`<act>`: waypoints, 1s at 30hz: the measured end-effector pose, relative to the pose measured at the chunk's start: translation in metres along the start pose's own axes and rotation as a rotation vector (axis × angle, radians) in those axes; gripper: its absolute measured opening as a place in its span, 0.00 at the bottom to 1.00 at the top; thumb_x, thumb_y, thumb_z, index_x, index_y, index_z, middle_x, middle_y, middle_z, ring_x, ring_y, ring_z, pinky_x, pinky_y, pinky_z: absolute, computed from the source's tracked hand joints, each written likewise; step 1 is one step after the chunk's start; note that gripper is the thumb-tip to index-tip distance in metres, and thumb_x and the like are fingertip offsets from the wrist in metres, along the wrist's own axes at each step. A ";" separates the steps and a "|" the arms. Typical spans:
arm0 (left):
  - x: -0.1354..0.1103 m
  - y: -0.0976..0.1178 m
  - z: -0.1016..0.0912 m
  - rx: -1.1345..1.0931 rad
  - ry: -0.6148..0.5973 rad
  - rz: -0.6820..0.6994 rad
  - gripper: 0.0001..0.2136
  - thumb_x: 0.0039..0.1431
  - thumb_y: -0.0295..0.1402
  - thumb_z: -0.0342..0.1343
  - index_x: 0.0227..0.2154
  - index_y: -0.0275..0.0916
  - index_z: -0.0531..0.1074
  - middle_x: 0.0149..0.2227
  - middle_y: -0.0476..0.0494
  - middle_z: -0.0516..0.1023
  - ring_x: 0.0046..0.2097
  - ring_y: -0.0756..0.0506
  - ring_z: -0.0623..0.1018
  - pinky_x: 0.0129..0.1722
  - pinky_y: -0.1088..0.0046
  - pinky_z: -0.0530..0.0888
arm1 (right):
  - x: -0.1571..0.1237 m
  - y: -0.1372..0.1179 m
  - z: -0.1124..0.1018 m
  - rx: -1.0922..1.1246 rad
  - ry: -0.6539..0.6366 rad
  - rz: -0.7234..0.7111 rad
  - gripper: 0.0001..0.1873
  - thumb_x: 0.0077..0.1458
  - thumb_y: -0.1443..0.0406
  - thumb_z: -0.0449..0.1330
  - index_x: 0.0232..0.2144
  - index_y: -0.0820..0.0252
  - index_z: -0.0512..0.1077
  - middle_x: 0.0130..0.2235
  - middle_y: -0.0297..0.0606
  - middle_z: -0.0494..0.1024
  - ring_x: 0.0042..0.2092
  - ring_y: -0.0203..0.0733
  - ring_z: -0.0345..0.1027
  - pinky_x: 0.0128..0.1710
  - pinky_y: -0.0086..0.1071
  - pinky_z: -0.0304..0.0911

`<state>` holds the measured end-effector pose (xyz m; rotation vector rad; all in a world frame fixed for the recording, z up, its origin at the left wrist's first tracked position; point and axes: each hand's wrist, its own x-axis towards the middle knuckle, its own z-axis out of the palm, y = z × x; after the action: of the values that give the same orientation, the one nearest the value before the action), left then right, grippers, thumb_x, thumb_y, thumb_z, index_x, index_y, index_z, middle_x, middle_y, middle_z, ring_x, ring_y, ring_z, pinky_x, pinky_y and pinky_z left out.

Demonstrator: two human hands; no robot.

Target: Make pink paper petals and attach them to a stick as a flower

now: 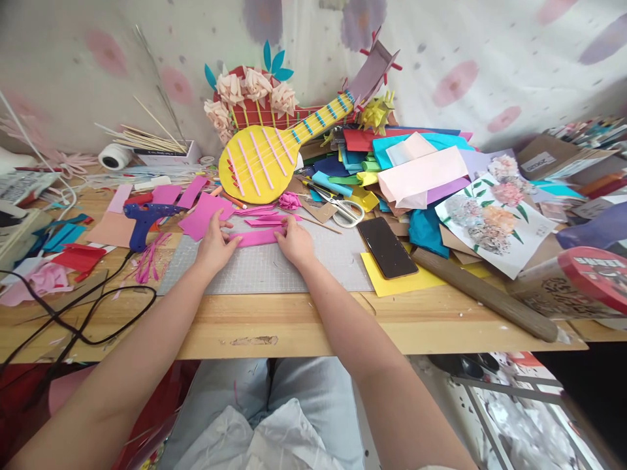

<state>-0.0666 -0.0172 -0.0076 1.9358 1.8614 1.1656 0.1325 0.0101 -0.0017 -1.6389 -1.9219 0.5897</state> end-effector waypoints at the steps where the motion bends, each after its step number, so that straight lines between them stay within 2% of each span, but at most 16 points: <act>1: 0.000 0.000 0.000 0.025 0.010 0.001 0.33 0.47 0.30 0.57 0.56 0.43 0.52 0.42 0.42 0.71 0.30 0.51 0.72 0.37 0.68 0.71 | 0.000 0.000 0.000 -0.004 0.001 -0.003 0.18 0.50 0.64 0.55 0.45 0.59 0.62 0.34 0.36 0.74 0.39 0.44 0.67 0.39 0.37 0.60; 8: 0.001 0.008 -0.002 0.136 0.005 -0.022 0.32 0.47 0.28 0.57 0.57 0.42 0.53 0.42 0.42 0.71 0.37 0.46 0.74 0.42 0.64 0.71 | -0.002 -0.003 0.000 -0.027 0.015 -0.016 0.17 0.50 0.65 0.54 0.44 0.59 0.61 0.33 0.36 0.75 0.39 0.44 0.67 0.39 0.37 0.60; 19: 0.003 0.009 0.000 0.179 0.025 0.012 0.28 0.48 0.27 0.56 0.53 0.40 0.57 0.42 0.41 0.72 0.38 0.45 0.74 0.41 0.65 0.70 | -0.003 -0.003 0.002 -0.074 0.045 -0.032 0.16 0.51 0.65 0.52 0.44 0.59 0.62 0.34 0.38 0.75 0.38 0.44 0.68 0.39 0.37 0.60; 25: 0.004 0.011 0.002 0.188 -0.016 0.024 0.20 0.48 0.26 0.54 0.47 0.41 0.63 0.37 0.45 0.75 0.35 0.45 0.74 0.39 0.65 0.69 | -0.004 -0.005 0.002 -0.111 0.045 -0.030 0.16 0.51 0.65 0.52 0.44 0.59 0.61 0.35 0.39 0.75 0.39 0.44 0.68 0.40 0.37 0.60; 30: 0.005 0.013 0.001 0.241 -0.054 0.158 0.13 0.48 0.21 0.50 0.36 0.42 0.70 0.32 0.45 0.76 0.39 0.42 0.71 0.41 0.63 0.68 | -0.005 -0.007 0.001 -0.134 0.042 -0.029 0.17 0.51 0.65 0.51 0.45 0.60 0.61 0.36 0.40 0.75 0.39 0.45 0.68 0.40 0.37 0.60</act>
<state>-0.0566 -0.0141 0.0020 2.2555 1.9269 0.9555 0.1272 0.0045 0.0013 -1.6878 -1.9889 0.4191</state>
